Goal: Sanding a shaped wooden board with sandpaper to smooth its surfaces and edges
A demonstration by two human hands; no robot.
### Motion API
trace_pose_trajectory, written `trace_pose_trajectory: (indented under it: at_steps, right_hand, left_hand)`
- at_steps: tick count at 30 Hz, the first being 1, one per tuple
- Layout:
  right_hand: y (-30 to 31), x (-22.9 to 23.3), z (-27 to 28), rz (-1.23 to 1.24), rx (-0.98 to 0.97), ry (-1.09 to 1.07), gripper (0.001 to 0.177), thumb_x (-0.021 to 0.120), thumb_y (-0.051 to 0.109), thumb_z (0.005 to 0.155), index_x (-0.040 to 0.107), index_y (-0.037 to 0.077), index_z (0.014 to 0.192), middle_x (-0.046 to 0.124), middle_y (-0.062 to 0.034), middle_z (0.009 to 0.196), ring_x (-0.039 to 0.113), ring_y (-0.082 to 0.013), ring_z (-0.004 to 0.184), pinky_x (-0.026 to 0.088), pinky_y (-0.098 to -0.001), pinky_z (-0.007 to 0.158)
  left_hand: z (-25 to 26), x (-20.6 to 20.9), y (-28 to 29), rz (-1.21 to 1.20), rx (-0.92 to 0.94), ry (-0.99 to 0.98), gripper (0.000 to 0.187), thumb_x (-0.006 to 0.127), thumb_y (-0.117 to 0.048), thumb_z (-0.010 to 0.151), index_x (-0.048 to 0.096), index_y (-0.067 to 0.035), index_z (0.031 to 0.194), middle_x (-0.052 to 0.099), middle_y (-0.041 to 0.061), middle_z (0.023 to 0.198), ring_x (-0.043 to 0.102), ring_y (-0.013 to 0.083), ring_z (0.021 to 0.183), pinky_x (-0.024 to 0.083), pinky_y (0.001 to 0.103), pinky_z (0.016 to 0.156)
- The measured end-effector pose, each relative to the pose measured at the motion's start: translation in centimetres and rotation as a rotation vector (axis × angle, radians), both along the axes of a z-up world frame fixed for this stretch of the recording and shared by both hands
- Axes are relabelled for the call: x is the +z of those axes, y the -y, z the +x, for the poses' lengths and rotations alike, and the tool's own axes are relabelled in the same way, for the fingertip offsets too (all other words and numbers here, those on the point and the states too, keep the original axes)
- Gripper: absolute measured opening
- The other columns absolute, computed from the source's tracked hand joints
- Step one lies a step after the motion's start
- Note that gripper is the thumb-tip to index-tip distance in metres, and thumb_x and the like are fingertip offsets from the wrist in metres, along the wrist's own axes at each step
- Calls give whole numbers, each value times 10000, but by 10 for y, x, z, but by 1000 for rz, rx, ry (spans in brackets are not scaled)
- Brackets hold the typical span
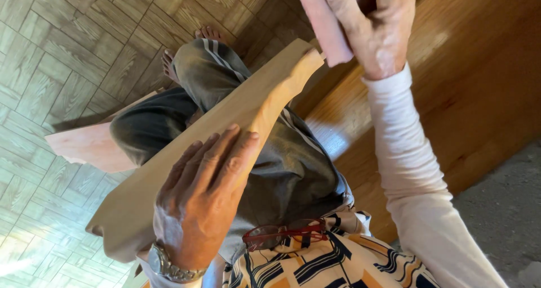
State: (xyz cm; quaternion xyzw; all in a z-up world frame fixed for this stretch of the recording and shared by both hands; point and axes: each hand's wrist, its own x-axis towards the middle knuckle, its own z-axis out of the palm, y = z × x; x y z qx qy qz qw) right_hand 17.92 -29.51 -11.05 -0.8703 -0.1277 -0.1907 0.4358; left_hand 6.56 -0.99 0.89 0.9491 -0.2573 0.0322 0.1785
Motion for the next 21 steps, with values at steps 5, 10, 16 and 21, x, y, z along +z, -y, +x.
trace_pose_trajectory:
  at_steps: [5, 10, 16, 21]
  right_hand:
    - [-39, -23, -34, 141, -87, -50, 426, 603, 401, 1097, 590, 102, 1399, 586, -56, 1359, 460, -247, 1112, 393, -392, 1043]
    - [-35, -77, -31, 43, -327, 88, 458, 572, 400, 1102, 556, 106, 1453, 348, -114, 996, 458, -286, 920, 418, -423, 864]
    - [-23, -67, -15, 83, -351, 118, 400, 717, 285, 1092, 524, 220, 1437, 450, -106, 1163, 539, -267, 1101, 481, -392, 974]
    - [-52, -45, -31, 167, -304, 59, 469, 541, 452, 1097, 538, 118, 1427, 400, -83, 1067, 482, -236, 982, 450, -404, 874]
  left_hand:
    - [8, -3, -3, 5, -9, -35, 287, 791, -89, 1001, 726, -140, 1276, 747, 59, 1259, 744, 191, 1085, 580, 381, 990]
    - [10, -6, -4, -13, 11, -7, 312, 836, -60, 979, 712, -144, 1253, 763, 26, 1208, 756, 168, 1041, 592, 362, 967]
    - [13, -10, -12, -28, 46, -36, 371, 802, -54, 955, 677, -83, 1303, 757, 45, 1246, 743, 180, 1083, 585, 371, 1000]
    - [13, -10, -14, -46, 66, -19, 351, 824, -39, 941, 707, -91, 1268, 774, 24, 1199, 753, 169, 1036, 593, 362, 978]
